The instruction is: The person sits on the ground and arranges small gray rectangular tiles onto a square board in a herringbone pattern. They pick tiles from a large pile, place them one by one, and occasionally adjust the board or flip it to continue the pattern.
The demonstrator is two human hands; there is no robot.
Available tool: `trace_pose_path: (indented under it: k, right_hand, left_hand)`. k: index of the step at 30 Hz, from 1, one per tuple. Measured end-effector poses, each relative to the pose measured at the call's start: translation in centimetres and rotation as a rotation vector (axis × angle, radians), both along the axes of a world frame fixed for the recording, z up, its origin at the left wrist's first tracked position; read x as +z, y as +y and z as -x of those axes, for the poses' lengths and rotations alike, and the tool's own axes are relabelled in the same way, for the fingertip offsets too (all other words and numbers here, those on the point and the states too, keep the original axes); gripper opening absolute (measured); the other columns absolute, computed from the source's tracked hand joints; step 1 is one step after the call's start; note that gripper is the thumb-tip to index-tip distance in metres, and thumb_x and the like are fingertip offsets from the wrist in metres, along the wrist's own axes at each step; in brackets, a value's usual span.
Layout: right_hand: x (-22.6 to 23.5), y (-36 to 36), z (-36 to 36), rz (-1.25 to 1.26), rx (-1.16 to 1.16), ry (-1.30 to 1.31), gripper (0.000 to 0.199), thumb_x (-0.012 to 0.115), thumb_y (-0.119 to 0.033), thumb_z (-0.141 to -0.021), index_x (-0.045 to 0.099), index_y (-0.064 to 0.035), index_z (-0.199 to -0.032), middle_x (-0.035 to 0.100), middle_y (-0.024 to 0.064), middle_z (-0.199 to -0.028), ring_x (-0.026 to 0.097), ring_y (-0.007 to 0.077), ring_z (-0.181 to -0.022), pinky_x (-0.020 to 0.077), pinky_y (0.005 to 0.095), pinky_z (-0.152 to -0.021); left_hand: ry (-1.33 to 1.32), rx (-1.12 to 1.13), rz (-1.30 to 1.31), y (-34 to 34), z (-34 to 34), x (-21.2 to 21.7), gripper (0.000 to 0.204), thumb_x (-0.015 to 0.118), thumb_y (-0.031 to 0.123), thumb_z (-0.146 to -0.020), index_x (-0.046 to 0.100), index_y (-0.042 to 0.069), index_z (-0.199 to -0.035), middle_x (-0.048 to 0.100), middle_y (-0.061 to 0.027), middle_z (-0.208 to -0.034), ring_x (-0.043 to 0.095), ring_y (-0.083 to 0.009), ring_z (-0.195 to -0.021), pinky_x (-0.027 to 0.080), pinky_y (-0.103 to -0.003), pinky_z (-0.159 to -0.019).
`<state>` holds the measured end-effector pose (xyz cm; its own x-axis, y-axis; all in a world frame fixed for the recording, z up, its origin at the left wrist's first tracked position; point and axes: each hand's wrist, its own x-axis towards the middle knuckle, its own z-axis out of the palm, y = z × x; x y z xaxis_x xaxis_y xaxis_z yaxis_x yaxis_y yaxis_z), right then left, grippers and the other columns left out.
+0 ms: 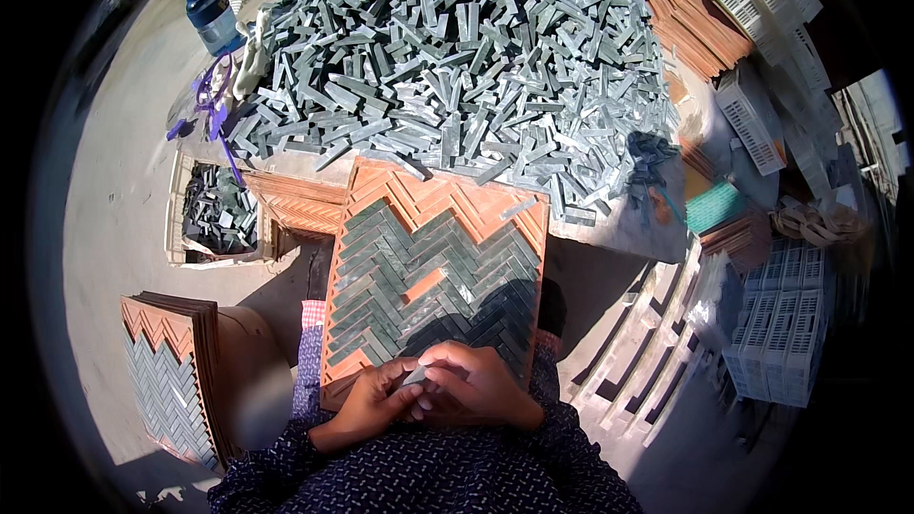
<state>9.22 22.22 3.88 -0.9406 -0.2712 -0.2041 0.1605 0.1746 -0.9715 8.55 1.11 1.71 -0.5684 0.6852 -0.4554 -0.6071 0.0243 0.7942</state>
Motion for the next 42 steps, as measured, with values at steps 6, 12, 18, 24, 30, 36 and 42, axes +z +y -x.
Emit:
trace_pose_path:
  k: [6, 12, 18, 24, 30, 36, 42]
  right_hand:
    - [-3.2, 2.7, 3.3, -0.461, -0.038, 0.461, 0.015, 0.059, -0.004, -0.082, 0.061, -0.0030, -0.097, 0.061, 0.0137, -0.086, 0.061, 0.0335, -0.079, 0.0495, 0.0391, -0.065]
    - [-3.9, 2.7, 5.9, -0.608, 0.098, 0.484, 0.015, 0.061, -0.003, -0.080, 0.060, -0.0050, -0.095, 0.055, 0.0109, -0.089, 0.060, 0.0332, -0.078, 0.0486, 0.0400, -0.064]
    - [-2.9, 2.3, 7.5, -0.630, 0.237, 0.545, 0.014, 0.064, -0.005, -0.078, 0.057, -0.0055, -0.090, 0.053, 0.0094, -0.089, 0.060, 0.0320, -0.079, 0.0489, 0.0402, -0.065]
    - [-0.5, 1.9, 8.4, -0.593, 0.306, 0.529, 0.017, 0.068, -0.006, -0.075, 0.056, -0.0043, -0.088, 0.053, 0.0107, -0.090, 0.059, 0.0310, -0.080, 0.0483, 0.0393, -0.067]
    - [0.8, 3.2, 7.9, -0.429, 0.245, 0.390, 0.020, 0.068, -0.005, -0.076, 0.054, -0.0031, -0.091, 0.057, 0.0106, -0.081, 0.060, 0.0298, -0.074, 0.0474, 0.0377, -0.065]
    - [2.3, 1.8, 4.4, -0.118, 0.231, 0.225, 0.012, 0.068, -0.006, -0.081, 0.060, 0.0001, -0.088, 0.061, 0.0070, -0.077, 0.061, 0.0155, -0.066, 0.0469, 0.0274, -0.061]
    - [0.0, 8.0, 1.5, -0.479, -0.103, 0.277, 0.007, 0.065, -0.006, -0.081, 0.065, -0.0021, -0.087, 0.063, 0.0101, -0.082, 0.063, 0.0242, -0.075, 0.0496, 0.0323, -0.066]
  left_hand:
    - [-0.289, 0.056, -0.055, -0.5, -0.2, -1.2, 0.031, 0.042, 0.014, -0.100, 0.047, 0.001, -0.127, 0.063, -0.0123, -0.106, 0.061, -0.0137, -0.087, 0.052, -0.026, -0.075]
    - [-0.414, 0.045, -0.215, -0.2, -0.4, -1.0, 0.042, 0.044, 0.011, -0.097, 0.035, 0.001, -0.137, 0.053, -0.0163, -0.125, 0.057, -0.0200, -0.107, 0.049, -0.031, -0.088]
    - [-0.565, 0.131, -0.461, -0.3, 0.1, -1.7, 0.053, 0.055, 0.013, -0.090, 0.034, 0.001, -0.137, 0.045, -0.0164, -0.135, 0.048, -0.0237, -0.121, 0.039, -0.036, -0.101]
    - [-0.501, 0.138, -0.493, -0.5, 0.1, -2.1, 0.050, 0.053, 0.008, -0.091, 0.035, 0.002, -0.137, 0.043, -0.0140, -0.139, 0.045, -0.0226, -0.124, 0.037, -0.036, -0.102]
    - [-0.358, 0.211, -0.393, -0.5, 0.0, -2.1, 0.045, 0.056, 0.007, -0.090, 0.041, 0.007, -0.132, 0.046, -0.0101, -0.135, 0.046, -0.0208, -0.122, 0.038, -0.036, -0.102]
    - [-0.202, 0.191, -0.290, 0.9, -0.3, -1.6, 0.032, 0.052, 0.007, -0.094, 0.045, 0.005, -0.125, 0.057, -0.0075, -0.108, 0.056, -0.0159, -0.098, 0.045, -0.030, -0.086]
    - [-0.382, 0.000, -0.332, -0.6, -0.7, -3.3, 0.023, 0.048, 0.005, -0.094, 0.048, 0.004, -0.117, 0.059, -0.0060, -0.092, 0.057, -0.0129, -0.078, 0.047, -0.026, -0.068]
